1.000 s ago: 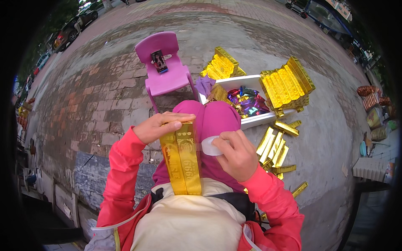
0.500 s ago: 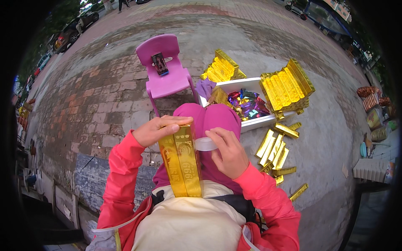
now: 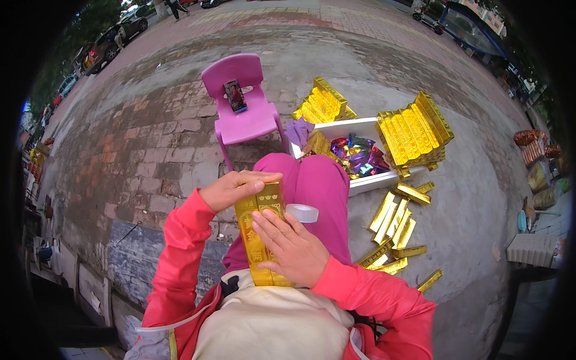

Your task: The person sits on the ground and assembles flat, gold-colored paper sheets into rectangular bars by folding and taping them. They repeatedly pick up sheets, fold them into bar shapes, and secure the edges with clear tape, stacking the finished bars nearby.

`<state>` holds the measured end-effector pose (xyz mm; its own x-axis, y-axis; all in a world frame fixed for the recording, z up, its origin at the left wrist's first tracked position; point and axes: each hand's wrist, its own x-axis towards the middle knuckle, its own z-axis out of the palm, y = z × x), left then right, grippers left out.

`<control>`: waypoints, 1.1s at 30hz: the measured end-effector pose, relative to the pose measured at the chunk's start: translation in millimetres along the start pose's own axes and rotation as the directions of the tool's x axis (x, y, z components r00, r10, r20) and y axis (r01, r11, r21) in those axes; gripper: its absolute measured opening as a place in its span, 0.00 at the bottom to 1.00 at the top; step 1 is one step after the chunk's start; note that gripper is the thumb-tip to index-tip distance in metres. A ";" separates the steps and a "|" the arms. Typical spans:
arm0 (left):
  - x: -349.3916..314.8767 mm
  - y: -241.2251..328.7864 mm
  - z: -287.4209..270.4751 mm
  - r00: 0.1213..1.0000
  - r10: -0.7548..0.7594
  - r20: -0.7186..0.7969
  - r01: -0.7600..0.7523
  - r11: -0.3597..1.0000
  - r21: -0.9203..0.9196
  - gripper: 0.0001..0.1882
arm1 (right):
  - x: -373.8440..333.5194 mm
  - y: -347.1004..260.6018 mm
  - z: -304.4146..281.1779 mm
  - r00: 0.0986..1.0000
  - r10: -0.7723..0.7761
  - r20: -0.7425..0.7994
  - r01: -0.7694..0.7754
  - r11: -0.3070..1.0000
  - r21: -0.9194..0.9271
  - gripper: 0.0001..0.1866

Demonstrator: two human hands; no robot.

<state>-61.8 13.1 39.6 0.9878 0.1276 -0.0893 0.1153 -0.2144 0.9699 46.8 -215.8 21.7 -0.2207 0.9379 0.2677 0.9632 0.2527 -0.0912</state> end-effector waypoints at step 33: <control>-27.5 19.1 -4.1 0.987 0.163 0.003 -0.157 0.944 0.289 0.27 | -6.2 58.0 26.5 0.750 0.658 -0.065 -0.223 0.344 0.912 0.39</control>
<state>-87.2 9.4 61.5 0.9937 0.0883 0.0694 -0.0157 -0.5025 0.8645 100.0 -200.7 -10.7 0.4785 0.8542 0.2036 0.2412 0.0950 -0.9658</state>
